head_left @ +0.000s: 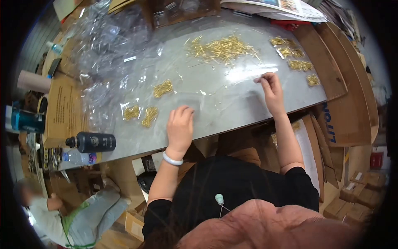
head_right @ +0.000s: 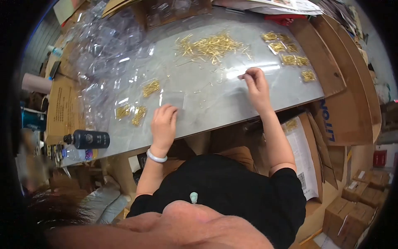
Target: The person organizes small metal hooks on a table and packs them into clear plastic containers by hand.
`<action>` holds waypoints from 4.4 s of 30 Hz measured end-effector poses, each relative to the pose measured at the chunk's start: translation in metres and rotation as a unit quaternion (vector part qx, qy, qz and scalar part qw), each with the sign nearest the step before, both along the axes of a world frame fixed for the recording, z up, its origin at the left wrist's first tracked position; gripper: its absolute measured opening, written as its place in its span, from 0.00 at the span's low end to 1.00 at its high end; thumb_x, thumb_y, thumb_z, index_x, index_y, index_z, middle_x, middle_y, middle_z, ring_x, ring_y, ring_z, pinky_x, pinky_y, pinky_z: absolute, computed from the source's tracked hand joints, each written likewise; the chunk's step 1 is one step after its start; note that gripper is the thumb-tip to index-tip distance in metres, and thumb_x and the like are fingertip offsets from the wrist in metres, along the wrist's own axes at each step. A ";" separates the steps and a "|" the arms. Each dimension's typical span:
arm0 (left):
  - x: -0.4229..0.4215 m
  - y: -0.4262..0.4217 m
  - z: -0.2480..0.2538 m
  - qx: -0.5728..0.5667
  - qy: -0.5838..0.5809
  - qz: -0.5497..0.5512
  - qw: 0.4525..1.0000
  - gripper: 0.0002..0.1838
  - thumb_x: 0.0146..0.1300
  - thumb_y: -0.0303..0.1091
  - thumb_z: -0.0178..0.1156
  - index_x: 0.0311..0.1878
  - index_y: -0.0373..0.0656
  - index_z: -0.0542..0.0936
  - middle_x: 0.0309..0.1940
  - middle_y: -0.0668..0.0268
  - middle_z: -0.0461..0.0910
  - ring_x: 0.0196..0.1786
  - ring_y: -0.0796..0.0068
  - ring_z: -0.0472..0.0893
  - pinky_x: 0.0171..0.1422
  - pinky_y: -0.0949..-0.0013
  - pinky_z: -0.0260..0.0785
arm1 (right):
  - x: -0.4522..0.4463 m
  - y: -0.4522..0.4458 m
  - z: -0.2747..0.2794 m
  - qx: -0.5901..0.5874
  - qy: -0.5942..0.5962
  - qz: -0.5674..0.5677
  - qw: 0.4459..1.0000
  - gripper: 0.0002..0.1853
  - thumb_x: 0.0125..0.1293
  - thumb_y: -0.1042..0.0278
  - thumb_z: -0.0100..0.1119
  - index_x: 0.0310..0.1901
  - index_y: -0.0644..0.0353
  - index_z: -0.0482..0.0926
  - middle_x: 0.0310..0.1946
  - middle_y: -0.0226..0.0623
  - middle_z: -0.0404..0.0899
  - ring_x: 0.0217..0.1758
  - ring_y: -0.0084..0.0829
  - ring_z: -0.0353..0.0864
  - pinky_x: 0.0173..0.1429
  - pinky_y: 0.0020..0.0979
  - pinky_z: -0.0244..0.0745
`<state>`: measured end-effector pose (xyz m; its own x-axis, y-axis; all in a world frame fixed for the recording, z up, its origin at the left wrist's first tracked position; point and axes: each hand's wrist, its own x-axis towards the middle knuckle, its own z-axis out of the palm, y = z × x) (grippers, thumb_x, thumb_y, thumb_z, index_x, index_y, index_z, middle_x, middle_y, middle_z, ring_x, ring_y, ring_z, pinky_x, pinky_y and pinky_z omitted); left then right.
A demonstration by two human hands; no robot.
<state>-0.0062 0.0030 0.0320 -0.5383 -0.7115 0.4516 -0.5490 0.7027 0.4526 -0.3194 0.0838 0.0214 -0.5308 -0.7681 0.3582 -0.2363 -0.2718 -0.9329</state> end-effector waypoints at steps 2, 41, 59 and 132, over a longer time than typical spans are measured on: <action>-0.001 -0.004 0.001 0.011 0.016 0.008 1.000 0.06 0.63 0.28 0.63 0.43 0.40 0.83 0.44 0.60 0.82 0.48 0.55 0.79 0.52 0.55 0.73 | 0.002 -0.001 -0.003 0.008 -0.078 0.044 0.996 0.04 0.78 0.73 0.51 0.49 0.63 0.71 0.41 0.34 0.78 0.49 0.25 0.78 0.59 0.26 0.71; 0.016 -0.027 0.057 -0.031 -0.117 -0.111 0.986 0.19 0.57 0.41 0.72 0.47 0.41 0.83 0.44 0.59 0.82 0.47 0.55 0.81 0.49 0.58 0.75 | -0.057 -0.020 0.019 0.184 0.498 -0.288 0.797 0.27 0.57 0.58 0.68 0.58 0.57 0.79 0.54 0.41 0.80 0.63 0.46 0.71 0.65 0.47 0.67; -0.134 -0.269 0.018 0.082 -0.013 -0.216 0.973 0.17 0.51 0.39 0.72 0.39 0.42 0.79 0.56 0.49 0.79 0.63 0.53 0.76 0.69 0.55 0.68 | -0.055 -0.202 0.078 0.031 0.053 0.149 0.987 0.37 0.55 0.76 0.64 0.69 0.60 0.65 0.47 0.37 0.77 0.46 0.25 0.78 0.51 0.27 0.75; -0.189 -0.268 0.174 0.496 0.384 -0.304 0.717 0.09 0.71 0.30 0.59 0.52 0.42 0.79 0.37 0.66 0.84 0.29 0.79 0.82 0.27 0.78 0.75 | 0.030 -0.208 -0.020 0.261 0.563 0.070 0.781 0.42 0.73 0.32 0.44 0.74 0.62 0.60 0.77 0.57 0.53 0.81 0.58 0.48 0.82 0.51 0.44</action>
<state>-0.1956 -0.2646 0.2062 -0.7479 -0.6279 0.2153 0.4015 -0.1697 0.9000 -0.2892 -0.1240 0.0014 -0.0029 -0.9878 0.1554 -0.9888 -0.0204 -0.1480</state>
